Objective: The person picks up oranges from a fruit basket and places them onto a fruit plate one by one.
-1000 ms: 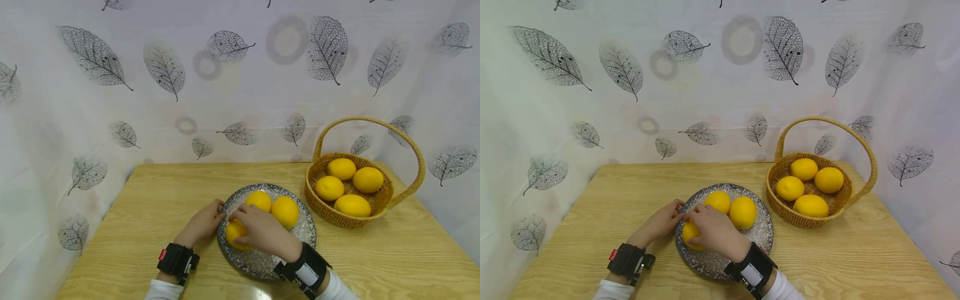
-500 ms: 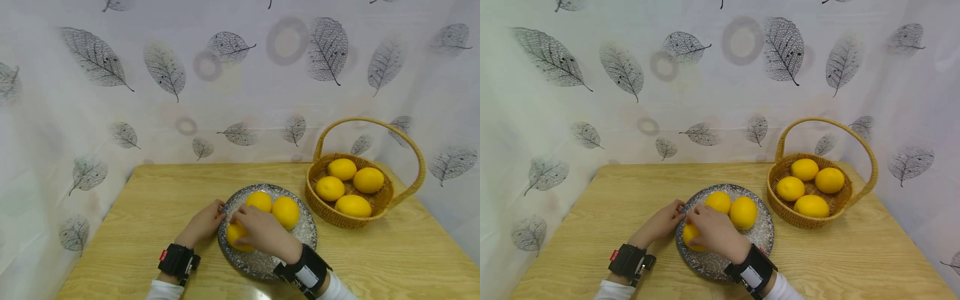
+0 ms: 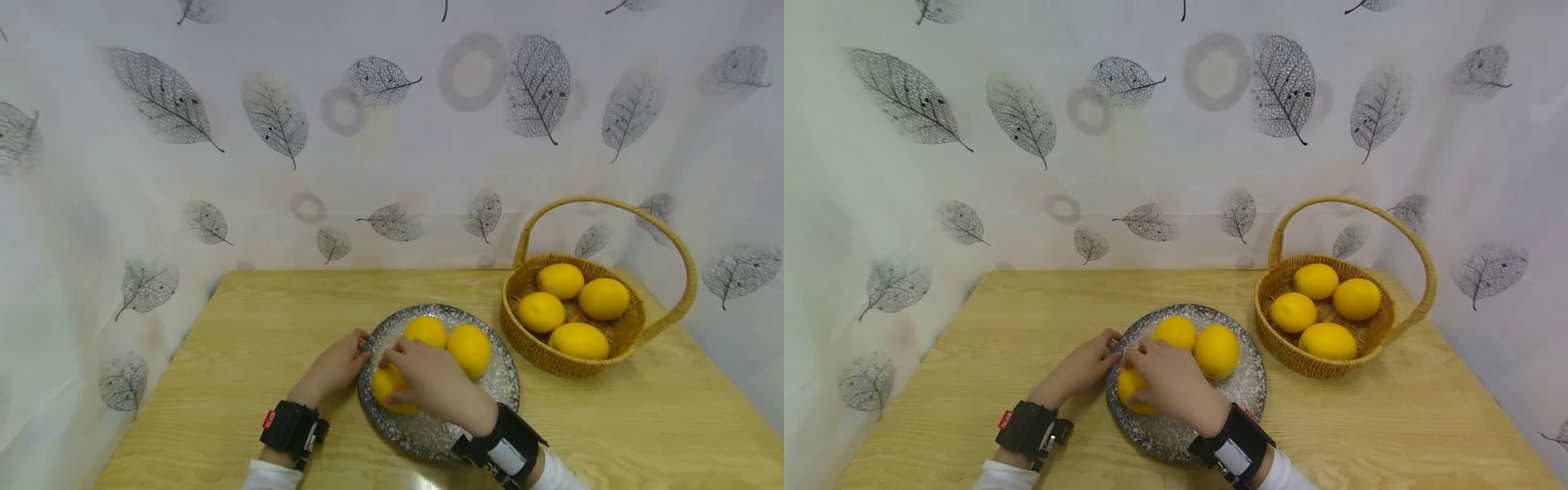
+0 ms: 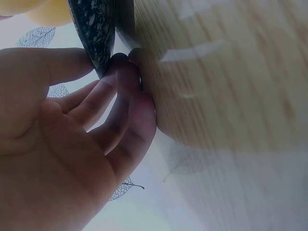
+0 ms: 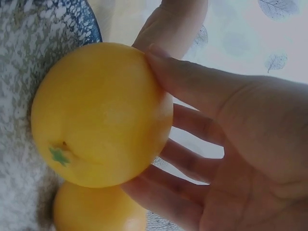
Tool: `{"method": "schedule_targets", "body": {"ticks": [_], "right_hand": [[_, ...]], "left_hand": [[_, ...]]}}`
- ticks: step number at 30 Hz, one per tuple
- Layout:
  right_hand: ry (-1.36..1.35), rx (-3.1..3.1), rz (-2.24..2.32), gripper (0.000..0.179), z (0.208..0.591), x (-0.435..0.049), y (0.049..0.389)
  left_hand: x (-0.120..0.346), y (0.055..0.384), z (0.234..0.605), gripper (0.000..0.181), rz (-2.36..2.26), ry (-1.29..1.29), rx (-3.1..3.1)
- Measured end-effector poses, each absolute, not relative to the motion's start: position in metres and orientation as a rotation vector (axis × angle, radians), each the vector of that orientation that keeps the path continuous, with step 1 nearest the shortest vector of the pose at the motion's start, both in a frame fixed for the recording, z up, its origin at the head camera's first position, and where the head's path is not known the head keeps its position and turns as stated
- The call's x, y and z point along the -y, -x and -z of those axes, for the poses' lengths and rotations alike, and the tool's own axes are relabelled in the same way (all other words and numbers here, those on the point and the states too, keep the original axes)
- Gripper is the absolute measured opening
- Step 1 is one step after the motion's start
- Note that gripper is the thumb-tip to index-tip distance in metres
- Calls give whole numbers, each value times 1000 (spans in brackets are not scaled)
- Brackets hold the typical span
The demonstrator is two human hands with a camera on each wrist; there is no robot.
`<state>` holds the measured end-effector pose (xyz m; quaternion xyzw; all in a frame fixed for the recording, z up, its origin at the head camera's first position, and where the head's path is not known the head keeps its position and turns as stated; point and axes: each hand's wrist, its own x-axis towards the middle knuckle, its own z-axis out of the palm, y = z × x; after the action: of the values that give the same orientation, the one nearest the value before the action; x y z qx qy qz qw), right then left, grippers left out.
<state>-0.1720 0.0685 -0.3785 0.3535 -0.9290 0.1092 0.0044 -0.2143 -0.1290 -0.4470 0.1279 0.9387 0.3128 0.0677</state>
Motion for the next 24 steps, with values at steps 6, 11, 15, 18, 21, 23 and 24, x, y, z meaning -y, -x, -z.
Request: {"method": "schedule_targets", "body": {"ticks": [6, 11, 15, 18, 21, 23, 24], "right_hand": [[-1032, 2992, -437, 45, 385, -71, 171], [-1038, 2963, -421, 42, 387, -69, 166], [-1073, 2914, -390, 43, 387, -66, 165], [-1094, 2922, -385, 44, 385, -66, 166], [-1129, 2945, -411, 45, 383, -67, 169], [-1140, 2958, -427, 46, 379, -69, 172], [-1141, 2959, -432, 46, 377, -70, 173]], "left_hand": [[128, 212, 452, 31, -938, -410, -2812], [128, 210, 454, 32, -924, -410, -2805], [129, 211, 454, 31, -922, -403, -2825], [130, 212, 454, 31, -919, -406, -2829], [130, 213, 453, 32, -915, -399, -2826], [131, 215, 451, 31, -914, -403, -2828], [131, 215, 450, 31, -914, -403, -2833]]}}
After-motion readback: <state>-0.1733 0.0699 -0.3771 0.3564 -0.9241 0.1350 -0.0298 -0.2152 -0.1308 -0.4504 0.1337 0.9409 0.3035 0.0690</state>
